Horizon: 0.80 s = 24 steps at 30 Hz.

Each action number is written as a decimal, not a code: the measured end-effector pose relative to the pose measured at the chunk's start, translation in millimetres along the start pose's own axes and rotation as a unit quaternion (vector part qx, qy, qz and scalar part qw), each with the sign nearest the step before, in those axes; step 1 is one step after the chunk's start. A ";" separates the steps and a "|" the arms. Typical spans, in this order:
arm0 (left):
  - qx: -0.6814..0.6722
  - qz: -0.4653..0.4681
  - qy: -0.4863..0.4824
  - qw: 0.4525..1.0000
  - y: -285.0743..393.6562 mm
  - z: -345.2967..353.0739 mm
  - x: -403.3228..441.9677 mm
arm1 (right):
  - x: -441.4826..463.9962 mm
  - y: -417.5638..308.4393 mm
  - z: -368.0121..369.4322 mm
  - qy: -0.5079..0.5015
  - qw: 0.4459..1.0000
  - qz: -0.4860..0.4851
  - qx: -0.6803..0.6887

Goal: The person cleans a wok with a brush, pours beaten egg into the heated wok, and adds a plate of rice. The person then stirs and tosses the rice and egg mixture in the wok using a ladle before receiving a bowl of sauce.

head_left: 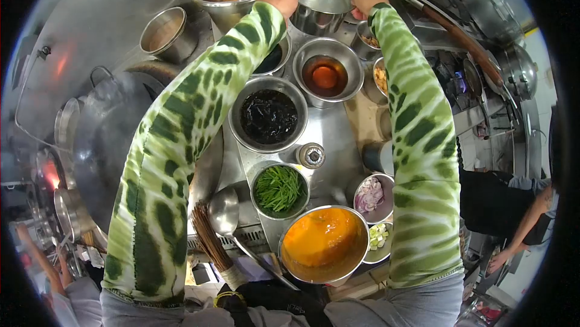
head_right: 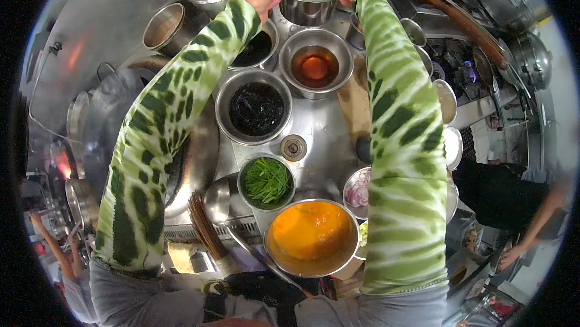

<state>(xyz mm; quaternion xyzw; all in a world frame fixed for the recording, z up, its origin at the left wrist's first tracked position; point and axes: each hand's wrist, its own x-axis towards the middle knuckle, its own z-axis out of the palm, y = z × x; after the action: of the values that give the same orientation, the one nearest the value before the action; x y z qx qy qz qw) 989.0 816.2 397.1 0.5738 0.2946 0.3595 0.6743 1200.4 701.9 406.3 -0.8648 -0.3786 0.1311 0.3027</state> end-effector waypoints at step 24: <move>0.200 0.316 -0.160 0.914 51.6 29.4 -172.9 | -32.2 33.9 32.6 0.063 0.994 0.040 0.085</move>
<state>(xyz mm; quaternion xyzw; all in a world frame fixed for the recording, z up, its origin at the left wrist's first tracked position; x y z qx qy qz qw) 907.1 661.7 450.3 0.8094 0.0516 0.3914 0.4348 1183.2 674.1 359.6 -0.8569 -0.3117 0.1194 0.3929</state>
